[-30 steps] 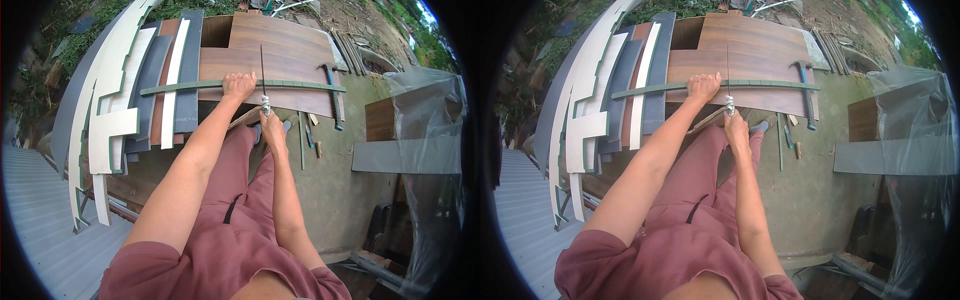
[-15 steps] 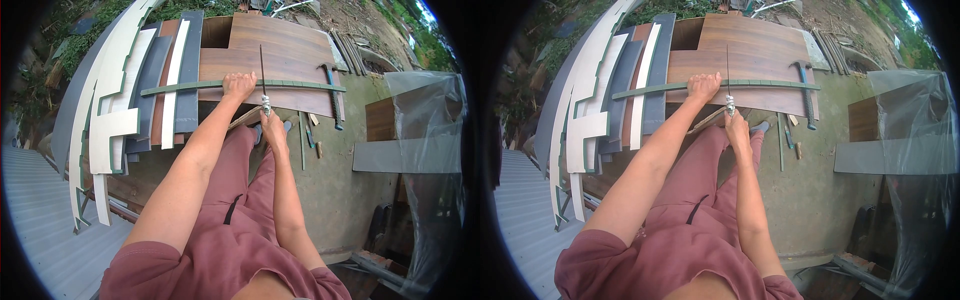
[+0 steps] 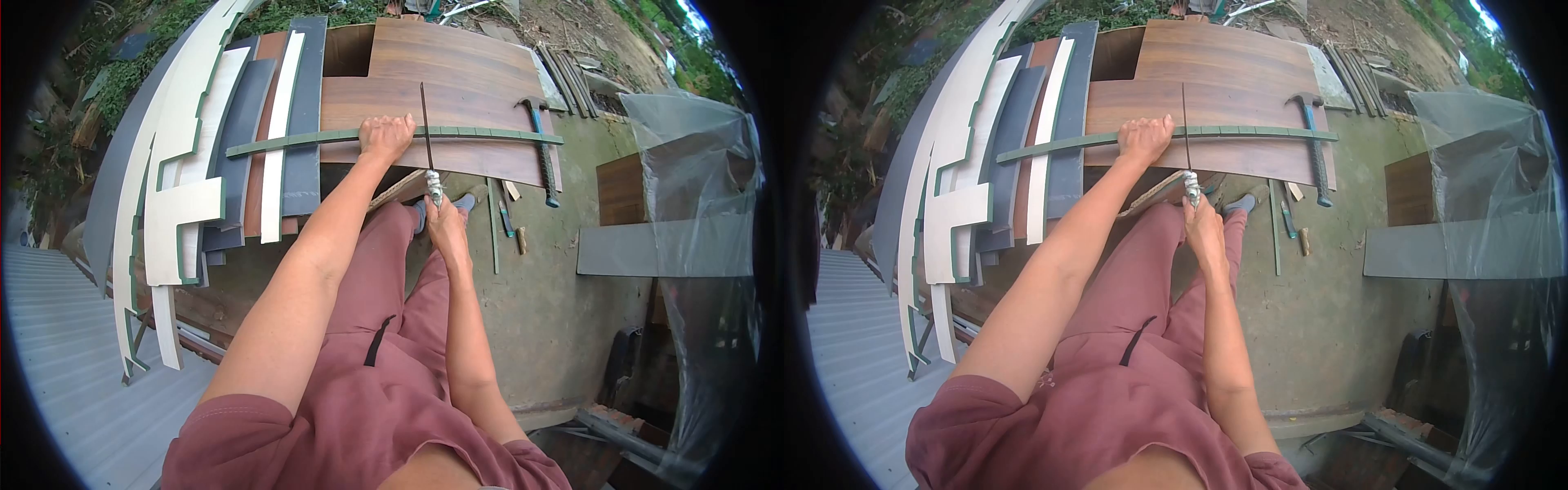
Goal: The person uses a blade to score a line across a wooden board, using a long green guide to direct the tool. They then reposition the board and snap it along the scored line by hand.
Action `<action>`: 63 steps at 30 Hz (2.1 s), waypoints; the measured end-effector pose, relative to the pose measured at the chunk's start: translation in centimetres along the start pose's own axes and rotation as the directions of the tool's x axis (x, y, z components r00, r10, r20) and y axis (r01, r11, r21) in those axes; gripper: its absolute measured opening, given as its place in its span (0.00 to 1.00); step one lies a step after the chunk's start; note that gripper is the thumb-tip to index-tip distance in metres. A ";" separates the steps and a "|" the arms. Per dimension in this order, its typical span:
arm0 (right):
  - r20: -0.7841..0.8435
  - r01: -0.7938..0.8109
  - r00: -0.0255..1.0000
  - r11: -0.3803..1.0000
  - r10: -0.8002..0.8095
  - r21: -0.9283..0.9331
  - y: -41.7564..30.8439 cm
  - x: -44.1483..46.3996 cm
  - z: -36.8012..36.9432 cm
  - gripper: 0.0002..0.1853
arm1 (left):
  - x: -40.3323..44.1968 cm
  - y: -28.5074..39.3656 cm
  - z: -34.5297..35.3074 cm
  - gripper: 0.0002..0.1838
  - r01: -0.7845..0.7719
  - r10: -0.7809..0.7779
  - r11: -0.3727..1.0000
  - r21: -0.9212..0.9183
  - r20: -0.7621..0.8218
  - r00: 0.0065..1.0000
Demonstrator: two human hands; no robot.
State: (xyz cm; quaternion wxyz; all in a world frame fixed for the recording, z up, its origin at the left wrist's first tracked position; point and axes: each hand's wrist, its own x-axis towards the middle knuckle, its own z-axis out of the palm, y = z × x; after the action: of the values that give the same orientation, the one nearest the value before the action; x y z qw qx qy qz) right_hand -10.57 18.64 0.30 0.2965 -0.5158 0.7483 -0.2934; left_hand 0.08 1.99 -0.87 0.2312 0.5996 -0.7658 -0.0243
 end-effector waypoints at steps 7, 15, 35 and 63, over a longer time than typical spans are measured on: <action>0.002 0.001 1.000 0.998 -0.001 -0.057 -0.4 0.7 0.4 0.16 | -0.1 0.1 0.0 0.28 0.007 -0.007 1.000 -0.004 0.014 1.000; -0.003 -0.053 0.999 0.998 0.053 0.029 2.1 -5.2 0.9 0.15 | 0.0 -0.3 0.8 0.27 -0.016 0.016 1.000 0.016 -0.043 0.999; 0.013 0.024 1.000 0.999 -0.023 -0.022 1.1 -0.5 -0.2 0.16 | 0.1 0.1 -0.1 0.27 -0.009 0.009 1.000 -0.027 -0.010 1.000; 0.026 -0.052 0.998 0.998 0.051 0.034 2.3 -5.3 1.5 0.17 | 0.1 -0.2 0.0 0.27 0.010 -0.009 1.000 0.023 -0.020 1.000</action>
State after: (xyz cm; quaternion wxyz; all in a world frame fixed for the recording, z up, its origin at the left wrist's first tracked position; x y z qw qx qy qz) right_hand -9.28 24.17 -1.68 0.3221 -0.4950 0.7523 -0.2919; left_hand 0.26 1.83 -0.87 0.2316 0.6060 -0.7609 -0.0105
